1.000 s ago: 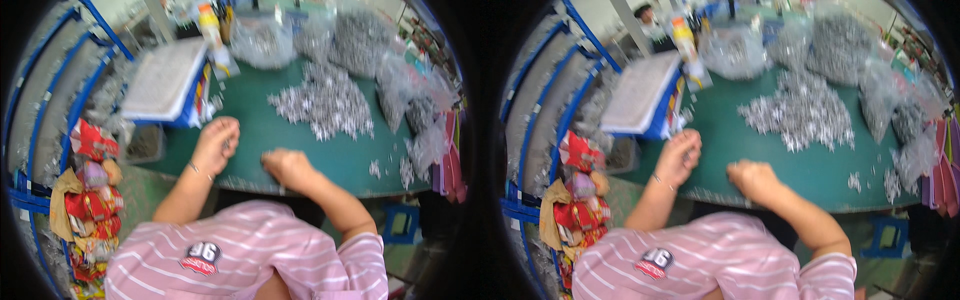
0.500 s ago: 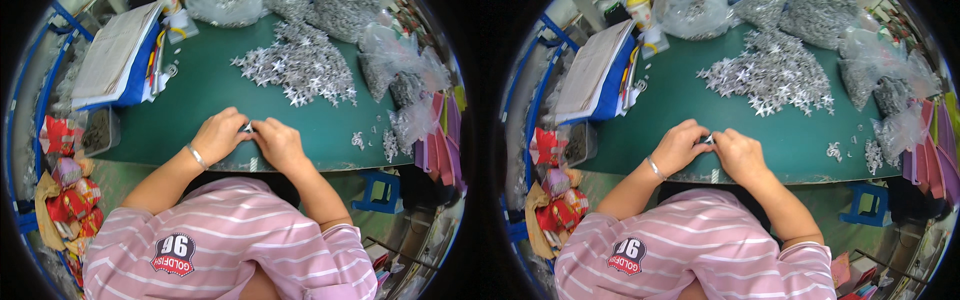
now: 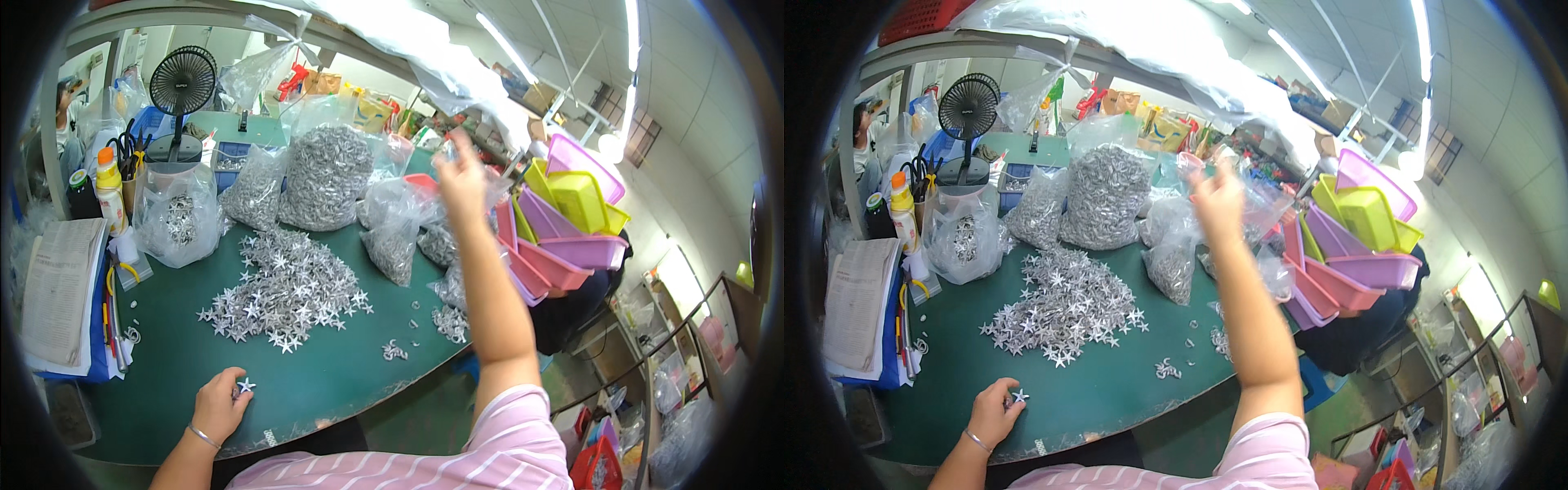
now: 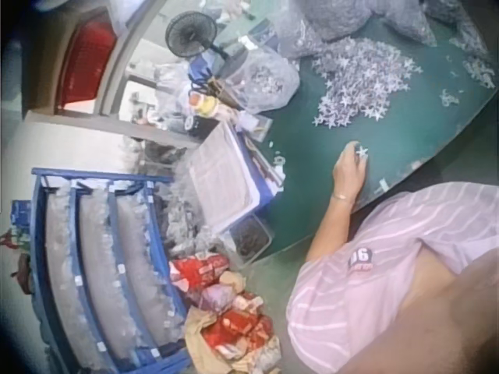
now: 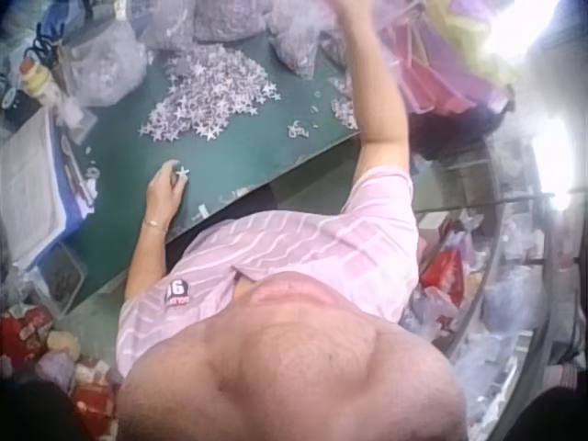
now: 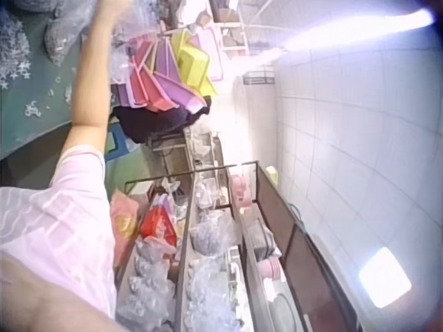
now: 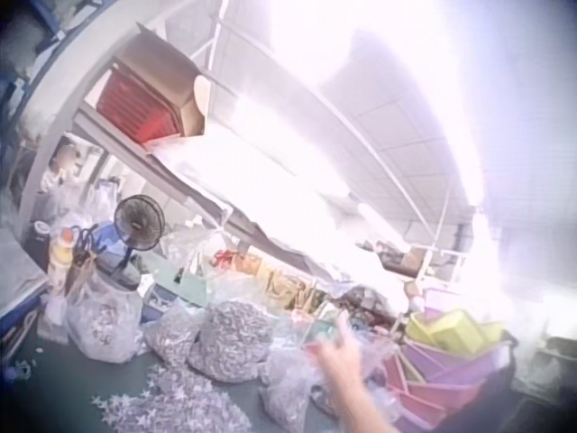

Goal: The person picks up small silver star-shaped decorations from a pile on a green workbench, handles them by hand to check their condition, and moves them individually.

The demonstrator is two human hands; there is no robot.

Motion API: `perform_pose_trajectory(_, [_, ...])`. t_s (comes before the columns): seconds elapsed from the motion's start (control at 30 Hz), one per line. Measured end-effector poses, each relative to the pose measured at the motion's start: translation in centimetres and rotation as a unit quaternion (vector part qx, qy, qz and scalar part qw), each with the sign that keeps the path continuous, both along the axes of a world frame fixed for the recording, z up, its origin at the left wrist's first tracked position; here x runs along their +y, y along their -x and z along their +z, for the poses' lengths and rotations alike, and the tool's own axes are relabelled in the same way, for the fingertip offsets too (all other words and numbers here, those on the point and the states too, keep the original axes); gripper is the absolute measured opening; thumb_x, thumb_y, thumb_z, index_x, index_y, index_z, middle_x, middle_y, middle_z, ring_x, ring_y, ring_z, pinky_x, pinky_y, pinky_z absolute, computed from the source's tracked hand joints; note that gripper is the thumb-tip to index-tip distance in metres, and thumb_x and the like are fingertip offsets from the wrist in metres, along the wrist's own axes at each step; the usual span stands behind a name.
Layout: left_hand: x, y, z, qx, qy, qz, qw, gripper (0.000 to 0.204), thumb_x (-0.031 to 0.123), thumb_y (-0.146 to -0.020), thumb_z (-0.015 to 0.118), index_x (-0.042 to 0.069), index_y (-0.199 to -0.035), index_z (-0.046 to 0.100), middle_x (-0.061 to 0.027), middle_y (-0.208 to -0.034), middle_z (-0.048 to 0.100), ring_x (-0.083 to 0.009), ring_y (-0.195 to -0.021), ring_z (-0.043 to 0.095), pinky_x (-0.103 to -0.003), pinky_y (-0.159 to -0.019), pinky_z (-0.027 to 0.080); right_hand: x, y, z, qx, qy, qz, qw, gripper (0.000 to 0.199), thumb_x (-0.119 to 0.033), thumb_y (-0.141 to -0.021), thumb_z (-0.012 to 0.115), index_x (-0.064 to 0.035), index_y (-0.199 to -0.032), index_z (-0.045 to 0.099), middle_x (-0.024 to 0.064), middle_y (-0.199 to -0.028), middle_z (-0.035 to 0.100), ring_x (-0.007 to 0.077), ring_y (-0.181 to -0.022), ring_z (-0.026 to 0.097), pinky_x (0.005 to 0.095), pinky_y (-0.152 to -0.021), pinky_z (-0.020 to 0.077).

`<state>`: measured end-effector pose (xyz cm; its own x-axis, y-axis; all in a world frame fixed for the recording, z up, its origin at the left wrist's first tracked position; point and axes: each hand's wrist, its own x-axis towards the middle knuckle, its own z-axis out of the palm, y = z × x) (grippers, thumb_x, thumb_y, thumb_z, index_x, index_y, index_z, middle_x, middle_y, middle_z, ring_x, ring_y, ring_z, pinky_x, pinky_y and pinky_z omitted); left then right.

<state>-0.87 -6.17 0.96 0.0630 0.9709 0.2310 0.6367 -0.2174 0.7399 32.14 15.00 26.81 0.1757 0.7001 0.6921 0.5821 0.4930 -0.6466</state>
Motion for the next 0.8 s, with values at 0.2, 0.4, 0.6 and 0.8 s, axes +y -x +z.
perform_pose_trajectory(0.2, [-0.2, 0.3, -1.3, 0.050, -0.087, -0.055, 0.993, 0.021, 0.013, -0.072, 0.074, 0.010, -0.092, 0.068, -0.0090, -0.074, 0.057, -0.0291, -0.067, 0.060, -0.039, -0.060, 0.049, 8.2, -10.1, 13.9, -0.097, -0.223, -0.135, 0.960, 0.062, -0.008, -0.080, 0.065, -0.0063, -0.138, 0.044, 0.0029, -0.079, 0.061, 0.0095, -0.059, 0.052, 0.0270, -0.055, 0.0469])
perform_pose_trajectory(0.4, [0.1, 0.3, -1.2, 0.096, -0.099, -0.062, 0.989, 0.013, 0.014, -0.074, 0.072, 0.010, -0.082, 0.064, -0.0085, -0.075, 0.053, -0.0296, -0.068, 0.058, -0.040, -0.058, 0.048, 7.9, -6.0, 7.2, -0.204, -0.009, -0.106, 0.973, 0.056, -0.017, -0.081, 0.066, -0.0073, -0.134, 0.050, 0.0080, -0.090, 0.063, 0.0142, -0.074, 0.057, 0.0275, -0.063, 0.0453])
perform_pose_trajectory(0.6, [-0.2, 0.7, -2.2, 0.077, -0.111, -0.083, 0.987, 0.013, 0.010, -0.075, 0.071, 0.009, -0.085, 0.062, -0.0072, -0.078, 0.053, -0.0273, -0.070, 0.060, -0.037, -0.059, 0.049, -4.2, 7.0, -10.4, -0.412, 0.184, 0.248, 0.857, 0.030, -0.001, -0.080, 0.055, -0.0017, -0.108, 0.066, 0.0172, -0.092, 0.069, 0.0227, -0.080, 0.067, 0.0346, -0.074, 0.0519])
perform_pose_trajectory(0.8, [-0.1, 0.5, -1.6, 0.007, -0.083, -0.061, 0.995, 0.017, 0.004, -0.072, 0.073, 0.005, -0.085, 0.063, -0.0091, -0.083, 0.055, -0.0258, -0.068, 0.060, -0.035, -0.059, 0.050, -11.3, 11.7, -22.9, -0.515, 0.122, 0.169, 0.832, 0.042, 0.003, -0.073, 0.055, -0.0098, -0.113, 0.062, 0.0132, -0.121, 0.058, 0.0313, -0.083, 0.067, 0.0401, -0.069, 0.0551])
